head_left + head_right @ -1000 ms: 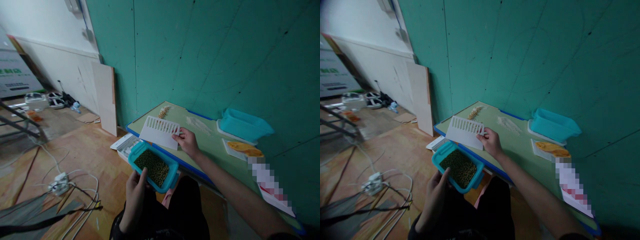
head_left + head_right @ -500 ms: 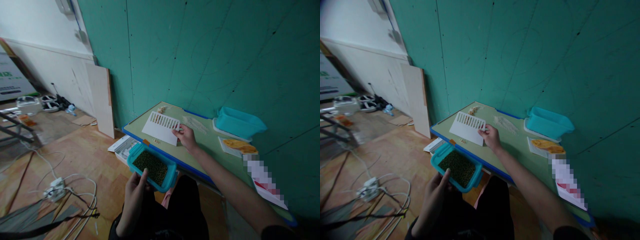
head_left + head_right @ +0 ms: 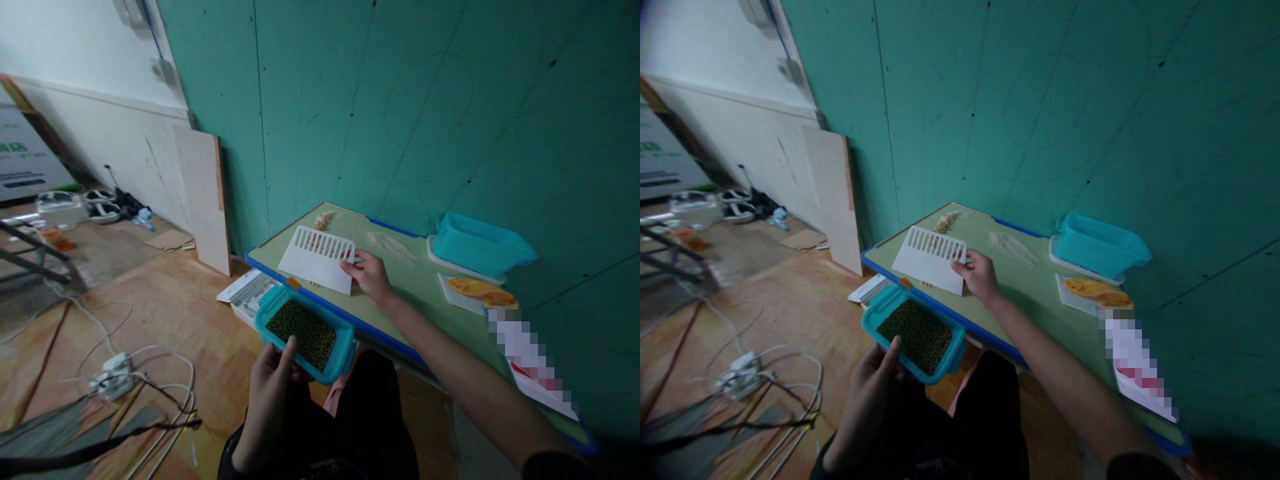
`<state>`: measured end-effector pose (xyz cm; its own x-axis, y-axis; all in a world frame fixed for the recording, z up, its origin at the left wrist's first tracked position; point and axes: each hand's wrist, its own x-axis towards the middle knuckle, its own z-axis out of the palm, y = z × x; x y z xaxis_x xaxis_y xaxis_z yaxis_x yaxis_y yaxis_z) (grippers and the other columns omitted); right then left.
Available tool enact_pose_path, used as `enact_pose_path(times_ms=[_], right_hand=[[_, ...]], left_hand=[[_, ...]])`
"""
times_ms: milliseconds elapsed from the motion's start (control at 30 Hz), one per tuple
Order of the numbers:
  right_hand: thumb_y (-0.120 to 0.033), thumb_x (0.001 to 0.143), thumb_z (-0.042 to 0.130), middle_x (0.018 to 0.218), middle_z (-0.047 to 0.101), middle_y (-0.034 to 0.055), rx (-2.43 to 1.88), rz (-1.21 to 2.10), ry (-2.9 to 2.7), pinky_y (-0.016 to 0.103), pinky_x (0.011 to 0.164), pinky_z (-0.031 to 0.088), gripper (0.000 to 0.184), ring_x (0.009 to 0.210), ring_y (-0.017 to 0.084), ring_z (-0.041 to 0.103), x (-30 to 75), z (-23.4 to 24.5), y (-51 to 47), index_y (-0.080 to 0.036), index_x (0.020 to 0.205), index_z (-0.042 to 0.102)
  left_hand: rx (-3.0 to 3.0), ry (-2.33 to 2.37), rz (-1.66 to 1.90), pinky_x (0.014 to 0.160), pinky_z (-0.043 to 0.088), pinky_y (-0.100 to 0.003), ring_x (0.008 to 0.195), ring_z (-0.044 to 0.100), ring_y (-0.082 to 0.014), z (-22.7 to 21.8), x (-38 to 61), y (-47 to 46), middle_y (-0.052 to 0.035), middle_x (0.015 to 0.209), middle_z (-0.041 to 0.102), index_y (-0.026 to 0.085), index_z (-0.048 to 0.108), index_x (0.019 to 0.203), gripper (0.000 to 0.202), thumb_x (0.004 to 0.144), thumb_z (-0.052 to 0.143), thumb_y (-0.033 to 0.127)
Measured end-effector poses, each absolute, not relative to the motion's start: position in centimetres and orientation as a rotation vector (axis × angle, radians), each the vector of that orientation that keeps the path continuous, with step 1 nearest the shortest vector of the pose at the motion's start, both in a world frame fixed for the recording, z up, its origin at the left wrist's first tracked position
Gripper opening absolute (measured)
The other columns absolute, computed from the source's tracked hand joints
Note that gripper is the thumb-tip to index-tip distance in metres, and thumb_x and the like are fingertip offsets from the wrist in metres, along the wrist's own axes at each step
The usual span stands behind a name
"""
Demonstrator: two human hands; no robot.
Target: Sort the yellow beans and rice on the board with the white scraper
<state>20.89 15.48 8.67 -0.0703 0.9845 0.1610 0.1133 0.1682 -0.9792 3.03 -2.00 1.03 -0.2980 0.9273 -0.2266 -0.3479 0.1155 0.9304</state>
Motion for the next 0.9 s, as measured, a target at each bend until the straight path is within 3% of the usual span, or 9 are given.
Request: enact_pose_path(times_ms=[233, 600, 900], right_hand=[[-0.048, 0.062, 0.08, 0.073, 0.076, 0.0067, -1.127, 1.116, -1.409, 0.032, 0.052, 0.056, 0.046, 0.062, 0.024, 0.071, 20.7, 8.9, 15.1, -0.018, 0.094, 0.066], [-0.047, 0.062, 0.081, 0.072, 0.076, 0.0066, -1.11, 1.139, -1.414, 0.034, 0.053, 0.058, 0.047, 0.063, 0.024, 0.072, 19.9, 9.1, 14.8, -0.018, 0.096, 0.066], [-0.051, 0.061, 0.083, 0.075, 0.077, 0.0069, -1.094, 1.136, -1.42, 0.034, 0.054, 0.059, 0.052, 0.066, 0.025, 0.073, 19.2, 9.2, 14.9, -0.018, 0.097, 0.066]], left_hand=[[0.657, 1.275, 1.456, 0.044, 0.049, -0.023, 0.044, 0.059, -0.0135, 0.6, 2.9, -1.8, 0.0026, 0.051, 0.06, 0.019, 0.058, 0.071, 0.048, 0.072, 0.077, 0.062], [0.685, 1.266, 1.471, 0.043, 0.044, -0.019, 0.045, 0.058, -0.0112, 0.8, 2.9, -2.0, 0.0032, 0.052, 0.06, 0.018, 0.059, 0.074, 0.045, 0.076, 0.076, 0.06], [0.698, 1.258, 1.464, 0.045, 0.047, -0.023, 0.045, 0.059, -0.0133, 0.5, 2.9, -1.9, 0.0022, 0.053, 0.061, 0.018, 0.058, 0.074, 0.045, 0.078, 0.074, 0.06]])
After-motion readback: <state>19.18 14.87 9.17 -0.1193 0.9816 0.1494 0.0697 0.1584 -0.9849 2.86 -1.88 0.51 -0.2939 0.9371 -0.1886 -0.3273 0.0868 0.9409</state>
